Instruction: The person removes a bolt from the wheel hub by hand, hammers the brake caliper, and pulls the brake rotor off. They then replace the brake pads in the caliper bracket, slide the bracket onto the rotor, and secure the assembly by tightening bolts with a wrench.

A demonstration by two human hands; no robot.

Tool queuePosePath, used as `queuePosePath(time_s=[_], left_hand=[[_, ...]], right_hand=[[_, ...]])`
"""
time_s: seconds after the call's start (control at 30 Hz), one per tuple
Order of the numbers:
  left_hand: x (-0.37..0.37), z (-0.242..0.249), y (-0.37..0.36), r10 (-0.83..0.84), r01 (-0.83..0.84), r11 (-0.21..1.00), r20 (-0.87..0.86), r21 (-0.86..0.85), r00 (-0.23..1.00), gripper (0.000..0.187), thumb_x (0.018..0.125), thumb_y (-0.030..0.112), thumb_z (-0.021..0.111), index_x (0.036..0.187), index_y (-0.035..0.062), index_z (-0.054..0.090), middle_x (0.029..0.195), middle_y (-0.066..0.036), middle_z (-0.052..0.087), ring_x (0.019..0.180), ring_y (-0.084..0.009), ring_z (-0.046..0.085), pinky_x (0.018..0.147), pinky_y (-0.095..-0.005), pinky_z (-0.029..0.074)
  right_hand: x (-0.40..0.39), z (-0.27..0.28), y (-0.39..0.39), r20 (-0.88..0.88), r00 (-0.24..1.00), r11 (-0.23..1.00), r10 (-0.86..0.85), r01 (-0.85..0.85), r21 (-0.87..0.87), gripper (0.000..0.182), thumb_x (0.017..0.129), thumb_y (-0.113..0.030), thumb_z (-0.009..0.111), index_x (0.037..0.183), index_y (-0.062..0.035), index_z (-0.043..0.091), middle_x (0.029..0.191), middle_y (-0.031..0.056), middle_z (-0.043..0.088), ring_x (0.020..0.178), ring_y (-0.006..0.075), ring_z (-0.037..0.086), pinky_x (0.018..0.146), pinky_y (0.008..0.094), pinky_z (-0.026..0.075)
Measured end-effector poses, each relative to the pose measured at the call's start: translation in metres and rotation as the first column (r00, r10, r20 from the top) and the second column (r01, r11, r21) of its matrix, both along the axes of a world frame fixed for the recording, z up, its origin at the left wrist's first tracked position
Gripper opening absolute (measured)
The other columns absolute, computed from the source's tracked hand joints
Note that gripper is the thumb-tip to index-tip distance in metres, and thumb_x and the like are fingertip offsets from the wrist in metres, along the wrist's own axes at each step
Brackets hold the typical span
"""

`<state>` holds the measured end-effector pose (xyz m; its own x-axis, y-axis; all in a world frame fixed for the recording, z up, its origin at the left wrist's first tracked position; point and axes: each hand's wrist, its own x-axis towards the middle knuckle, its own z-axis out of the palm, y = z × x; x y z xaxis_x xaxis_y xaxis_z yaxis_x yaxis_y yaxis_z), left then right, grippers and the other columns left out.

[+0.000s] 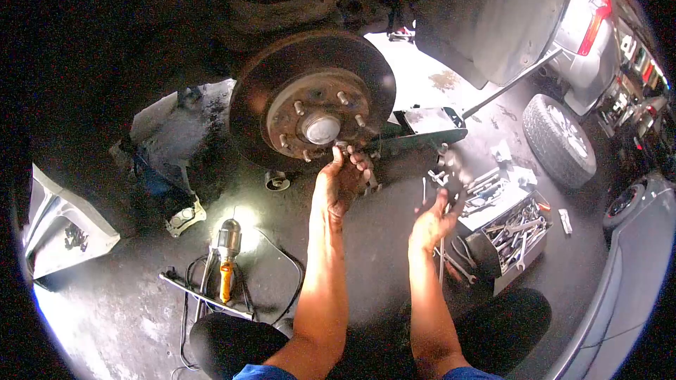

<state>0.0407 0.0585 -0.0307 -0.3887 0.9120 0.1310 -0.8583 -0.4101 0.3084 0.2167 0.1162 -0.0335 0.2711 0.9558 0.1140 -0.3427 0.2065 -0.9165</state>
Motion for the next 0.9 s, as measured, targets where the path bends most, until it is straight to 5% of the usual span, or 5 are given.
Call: queuePosePath(time_s=[0.13, 0.2, 0.4, 0.53, 0.9], left_hand=[[0.000, -0.002, 0.002, -0.016, 0.015, 0.999, 0.032, 0.029, 0.999, 0.033, 0.099, 0.043, 0.051, 0.105, 0.0114, 0.058, 0.091, -0.002, 0.056, 0.086, -0.0182, 0.054, 0.083, -0.0364, 0.047], [0.003, 0.003, 0.000, -0.004, 0.002, 0.999, 0.051, 0.033, 0.999, 0.034, 0.099, 0.044, 0.051, 0.106, 0.0111, 0.058, 0.092, -0.002, 0.057, 0.088, -0.0181, 0.054, 0.085, -0.0368, 0.048], [0.012, 0.008, -0.004, 0.025, -0.025, 1.000, 0.096, -0.005, 0.995, 0.035, 0.097, 0.044, 0.054, 0.108, 0.0121, 0.060, 0.097, -0.001, 0.062, 0.090, -0.0180, 0.058, 0.087, -0.0381, 0.048], [0.005, 0.003, 0.000, 0.013, -0.013, 1.000, 0.041, 0.013, 0.999, 0.034, 0.097, 0.045, 0.055, 0.109, 0.0137, 0.061, 0.098, -0.001, 0.063, 0.089, -0.0167, 0.058, 0.086, -0.0361, 0.046], [0.005, 0.012, 0.003, 0.141, -0.143, 0.978, -0.022, -0.150, 0.990, 0.031, 0.098, 0.039, 0.057, 0.096, 0.0081, 0.061, 0.080, 0.001, 0.057, 0.070, -0.0143, 0.052, 0.066, -0.0308, 0.045]], right_hand=[[-0.021, 0.097, -0.021, 0.061, 0.949, 0.878, 0.310, -0.311, 0.365, 0.041, 0.095, -0.020, 0.060, 0.128, -0.0034, 0.043, 0.092, 0.0085, 0.059, 0.064, 0.0117, 0.056, 0.049, 0.0260, 0.047], [-0.028, 0.135, -0.019, 0.269, 0.807, 0.751, 0.526, -0.589, 0.298, 0.033, 0.095, -0.019, 0.061, 0.119, -0.0029, 0.048, 0.080, 0.0056, 0.059, 0.059, 0.0116, 0.055, 0.049, 0.0259, 0.048], [-0.043, 0.178, -0.014, 0.924, 0.382, 0.595, -0.017, -0.739, 0.317, 0.039, 0.083, -0.024, 0.070, 0.107, 0.0004, 0.051, 0.088, 0.0254, 0.066, 0.075, 0.0416, 0.068, 0.066, 0.0430, 0.056], [-0.059, 0.153, 0.007, 0.819, 0.438, 0.291, -0.371, -0.782, 0.550, 0.047, 0.081, -0.025, 0.072, 0.112, 0.0007, 0.049, 0.088, 0.0246, 0.064, 0.076, 0.0418, 0.067, 0.064, 0.0464, 0.057], [-0.084, 0.147, 0.006, 0.853, 0.320, 0.418, -0.412, -0.766, 0.489, 0.045, 0.085, -0.023, 0.068, 0.112, 0.0043, 0.044, 0.088, 0.0268, 0.063, 0.072, 0.0440, 0.066, 0.062, 0.0468, 0.057]])
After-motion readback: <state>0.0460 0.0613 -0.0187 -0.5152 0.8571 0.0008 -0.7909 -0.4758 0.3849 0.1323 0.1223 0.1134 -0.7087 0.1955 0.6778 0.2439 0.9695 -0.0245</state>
